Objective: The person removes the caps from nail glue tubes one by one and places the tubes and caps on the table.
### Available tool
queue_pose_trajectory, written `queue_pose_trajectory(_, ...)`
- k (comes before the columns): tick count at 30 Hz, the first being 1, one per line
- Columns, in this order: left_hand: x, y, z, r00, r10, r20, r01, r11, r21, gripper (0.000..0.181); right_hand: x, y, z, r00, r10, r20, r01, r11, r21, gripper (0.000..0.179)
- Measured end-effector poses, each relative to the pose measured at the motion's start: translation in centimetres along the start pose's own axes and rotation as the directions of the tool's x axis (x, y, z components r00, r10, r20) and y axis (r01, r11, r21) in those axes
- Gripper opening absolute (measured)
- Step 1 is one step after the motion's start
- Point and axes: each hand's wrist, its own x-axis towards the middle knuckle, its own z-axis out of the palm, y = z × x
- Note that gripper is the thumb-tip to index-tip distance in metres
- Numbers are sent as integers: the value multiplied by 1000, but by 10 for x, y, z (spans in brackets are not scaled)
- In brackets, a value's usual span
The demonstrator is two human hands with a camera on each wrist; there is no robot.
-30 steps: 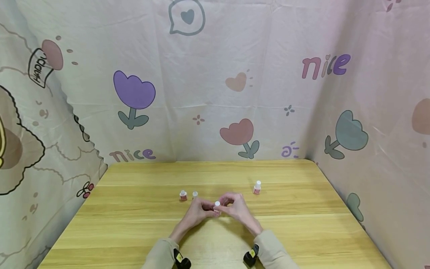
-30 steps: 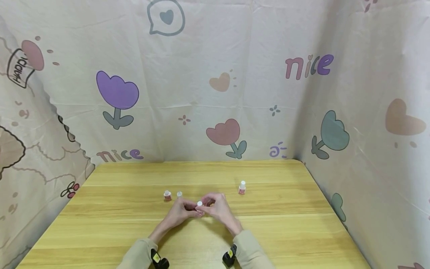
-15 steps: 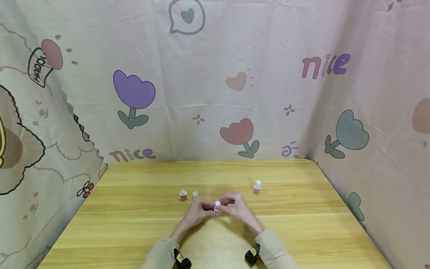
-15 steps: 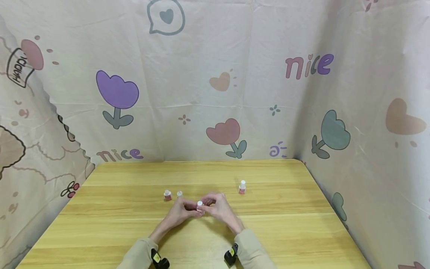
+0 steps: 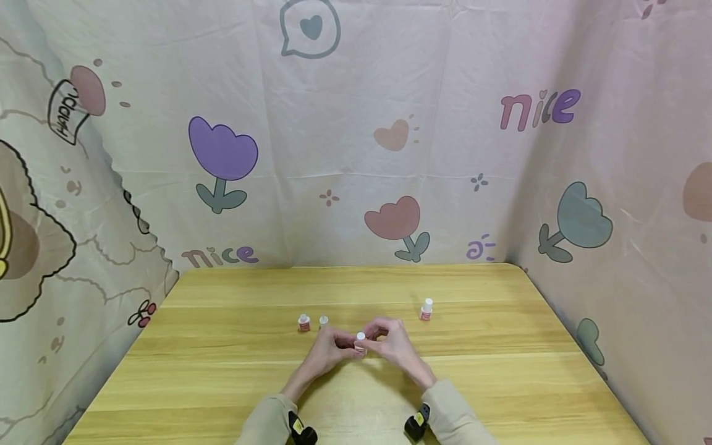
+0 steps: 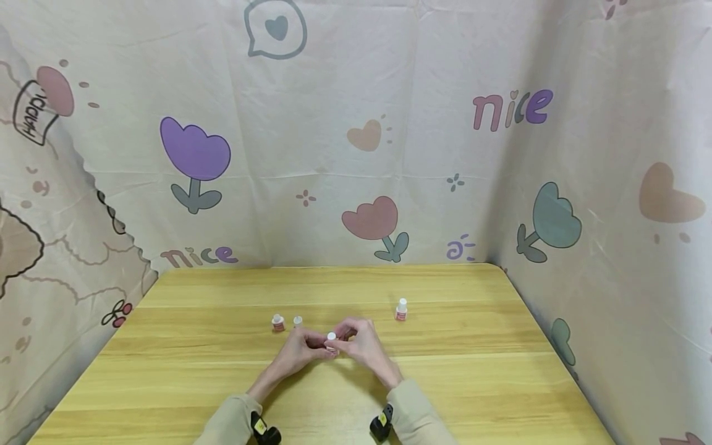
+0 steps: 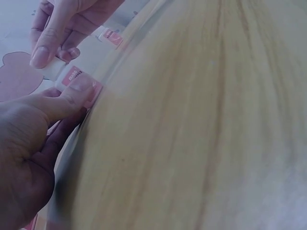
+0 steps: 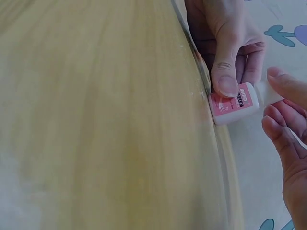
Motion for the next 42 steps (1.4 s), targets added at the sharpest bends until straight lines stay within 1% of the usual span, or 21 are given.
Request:
queue_pose_trajectory(3, 0, 1, -1, 1000, 5, 11, -5, 1000, -1, 15, 0, 0, 0, 1000, -7, 6, 7, 1000, -1, 12)
queue_pose_trajectory(7, 0, 2, -2, 999, 30, 23, -30, 1000, -6, 14, 1, 2, -1, 999, -34, 26, 35, 999, -23, 13)
queue_pose_trajectory(10, 0, 2, -2, 999, 32, 26, -32, 999, -4, 14, 0, 0, -2, 998, -35, 45, 37, 999, -39, 14)
queue_pose_trajectory(15, 0, 2, -1, 1000, 13, 27, -13, 1000, 3, 14, -2, -22, -7, 998, 13, 59, -12, 1000, -15, 16)
queue_pose_trajectory(17, 0, 1, -1, 1000, 15, 26, -15, 1000, 4, 14, -3, -32, -8, 999, 21, 51, -21, 1000, 2, 16)
queue_pose_trajectory(19, 0, 1, -1, 999, 18, 27, -18, 1000, 1, 14, -4, -36, -8, 999, 21, 37, -21, 1000, 4, 15)
queue_pose_trajectory(25, 0, 2, 0, 999, 29, 27, -28, 1000, -12, 15, -4, -34, -7, 999, -42, 15, 42, 999, -14, 11)
queue_pose_trajectory(30, -1, 1, 0, 999, 33, 25, -32, 999, -5, 15, -5, -32, -7, 995, -94, 16, 94, 996, 2, 9)
queue_pose_trajectory(36, 0, 2, 0, 1000, 18, 20, -18, 1000, 10, 15, -6, -35, -8, 997, -78, 28, 78, 997, -1, 9)
queue_pose_trajectory(42, 0, 2, 0, 1000, 9, 24, -10, 1000, 8, 16, -5, -36, -9, 997, -62, 43, 60, 998, 29, 12)
